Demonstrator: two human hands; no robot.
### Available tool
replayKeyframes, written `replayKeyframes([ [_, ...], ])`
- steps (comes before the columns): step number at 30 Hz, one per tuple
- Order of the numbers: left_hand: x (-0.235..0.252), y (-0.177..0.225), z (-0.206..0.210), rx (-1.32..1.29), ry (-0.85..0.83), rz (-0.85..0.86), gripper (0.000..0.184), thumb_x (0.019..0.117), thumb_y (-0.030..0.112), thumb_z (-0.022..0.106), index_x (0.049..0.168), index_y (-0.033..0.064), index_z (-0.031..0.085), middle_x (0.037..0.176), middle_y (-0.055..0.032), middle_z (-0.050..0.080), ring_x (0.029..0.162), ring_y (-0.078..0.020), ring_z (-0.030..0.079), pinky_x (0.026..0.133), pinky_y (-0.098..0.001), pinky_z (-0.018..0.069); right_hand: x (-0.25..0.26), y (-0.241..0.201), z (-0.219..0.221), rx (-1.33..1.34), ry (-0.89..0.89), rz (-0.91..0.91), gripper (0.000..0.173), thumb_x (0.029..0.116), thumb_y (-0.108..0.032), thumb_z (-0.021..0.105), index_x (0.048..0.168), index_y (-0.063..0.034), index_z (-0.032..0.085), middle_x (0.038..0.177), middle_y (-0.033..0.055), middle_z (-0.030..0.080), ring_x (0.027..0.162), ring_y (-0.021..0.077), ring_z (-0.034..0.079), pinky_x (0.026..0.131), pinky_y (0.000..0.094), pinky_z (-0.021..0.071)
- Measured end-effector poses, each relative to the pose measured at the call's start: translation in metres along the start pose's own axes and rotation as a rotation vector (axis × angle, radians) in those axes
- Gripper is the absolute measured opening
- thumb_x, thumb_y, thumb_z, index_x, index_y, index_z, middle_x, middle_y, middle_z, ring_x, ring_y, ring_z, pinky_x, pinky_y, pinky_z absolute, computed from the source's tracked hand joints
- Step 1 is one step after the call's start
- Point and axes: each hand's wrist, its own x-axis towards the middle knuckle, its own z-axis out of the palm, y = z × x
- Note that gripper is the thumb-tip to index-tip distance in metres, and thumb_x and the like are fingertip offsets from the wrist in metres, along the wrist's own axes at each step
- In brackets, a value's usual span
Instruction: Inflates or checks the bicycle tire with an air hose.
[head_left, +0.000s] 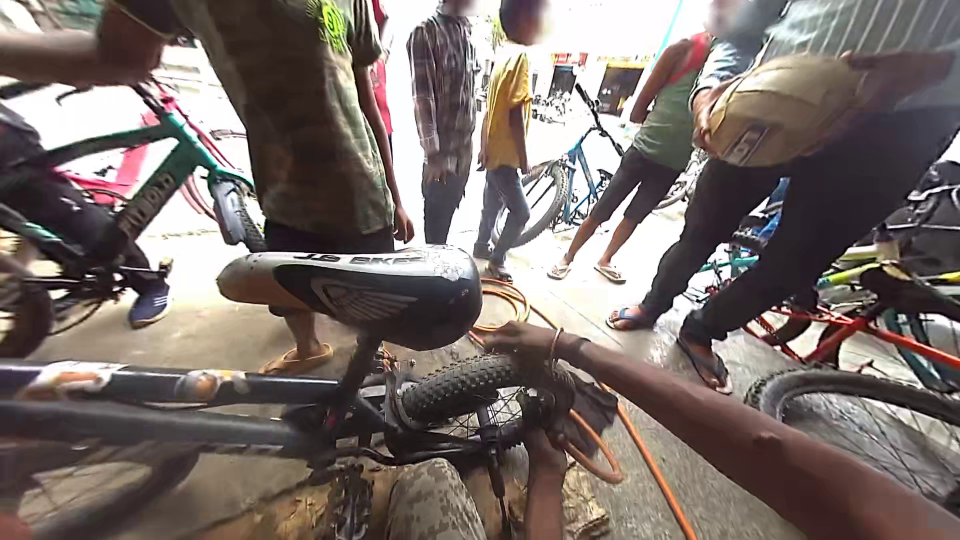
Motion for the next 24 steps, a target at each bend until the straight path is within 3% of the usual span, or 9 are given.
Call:
replayKeyframes([
  [3,0.000,-0.003,-0.003,-0.018,-0.016,-0.006,0.058,0.1101,0.053,0.025,0.073,0.0150,0.048,0.047,0.0048,0.038,0.035,-0.0080,0.037,0.036,-0.0236,0.0369,-0.011,-0.026,0.031,-0.389,0.052,0.010,0.057,0.0847,-0.061,0.074,0.109,-0.0107,0.066,0.088,0.0096,0.068,0.082,0.0274,0.068,0.075,0.0561,0.0565],
  [9,-0.004,-0.002,-0.002,-0.001,0.029,-0.008,0.055,0.1127,0.040,0.024,0.071,0.0122,0.048,0.047,0.0026,0.040,0.036,-0.0090,0.038,0.038,-0.0240,0.0384,-0.022,-0.024,0.066,-0.572,0.213,0.021,0.061,0.0910,-0.054,0.067,0.125,-0.0039,0.058,0.115,0.0176,0.065,0.110,0.0351,0.064,0.095,0.0562,0.0501],
  [13,-0.011,-0.001,0.000,0.043,0.101,0.040,0.048,0.1129,0.029,0.026,0.073,0.0117,0.047,0.048,0.0025,0.043,0.035,-0.0071,0.039,0.036,-0.0213,0.0383,-0.022,-0.028,0.084,-0.608,0.331,0.080,0.055,0.0884,-0.048,0.069,0.125,-0.0079,0.061,0.116,0.0151,0.065,0.112,0.0342,0.063,0.095,0.0541,0.0494],
  [16,-0.004,-0.001,-0.006,0.023,0.007,0.021,0.059,0.1118,0.047,0.024,0.071,0.0130,0.050,0.048,0.0025,0.042,0.036,-0.0092,0.040,0.037,-0.0244,0.0380,-0.017,-0.038,0.061,-0.449,0.171,0.079,0.064,0.0885,-0.060,0.071,0.126,-0.0089,0.062,0.110,0.0153,0.068,0.105,0.0333,0.066,0.091,0.0571,0.0529],
  [18,-0.001,0.003,-0.008,0.032,-0.031,-0.009,0.058,0.1103,0.052,0.024,0.074,0.0146,0.050,0.048,0.0037,0.041,0.036,-0.0091,0.039,0.037,-0.0240,0.0378,-0.005,-0.032,0.032,-0.169,0.067,0.081,0.056,0.0964,-0.059,0.063,0.127,-0.0117,0.067,0.109,0.0160,0.071,0.101,0.0317,0.069,0.092,0.0588,0.0534],
  [19,-0.003,0.003,-0.006,0.038,-0.014,-0.022,0.058,0.1101,0.053,0.025,0.075,0.0148,0.050,0.047,0.0038,0.041,0.035,-0.0087,0.039,0.036,-0.0234,0.0373,0.002,-0.018,0.019,-0.068,0.023,0.092,0.057,0.1028,-0.059,0.050,0.128,-0.0113,0.069,0.112,0.0169,0.071,0.102,0.0313,0.068,0.094,0.0580,0.0515],
  [22,-0.008,0.006,-0.004,0.068,0.038,-0.079,0.058,0.1094,0.055,0.025,0.076,0.0141,0.050,0.047,0.0030,0.041,0.035,-0.0089,0.039,0.036,-0.0236,0.0373,0.002,0.016,-0.004,-0.031,-0.128,0.178,0.081,0.1074,-0.063,0.023,0.128,0.0027,0.065,0.121,0.0270,0.067,0.110,0.0359,0.067,0.095,0.0575,0.0519],
  [23,-0.008,0.007,-0.003,0.078,0.039,-0.088,0.058,0.1092,0.055,0.025,0.077,0.0144,0.049,0.048,0.0028,0.041,0.036,-0.0093,0.040,0.036,-0.0241,0.0381,-0.013,0.003,-0.003,0.027,-0.101,0.259,0.075,0.1113,-0.053,0.020,0.131,0.0083,0.059,0.123,0.0308,0.063,0.111,0.0363,0.064,0.093,0.0550,0.0512],
  [24,-0.008,0.008,-0.002,0.077,0.040,-0.090,0.057,0.1095,0.055,0.025,0.075,0.0147,0.048,0.048,0.0034,0.040,0.036,-0.0094,0.039,0.037,-0.0244,0.0380,-0.028,-0.037,0.009,0.170,0.082,0.555,0.067,0.1125,-0.049,0.023,0.136,0.0035,0.058,0.131,0.0253,0.060,0.118,0.0313,0.058,0.105,0.0498,0.0418],
])
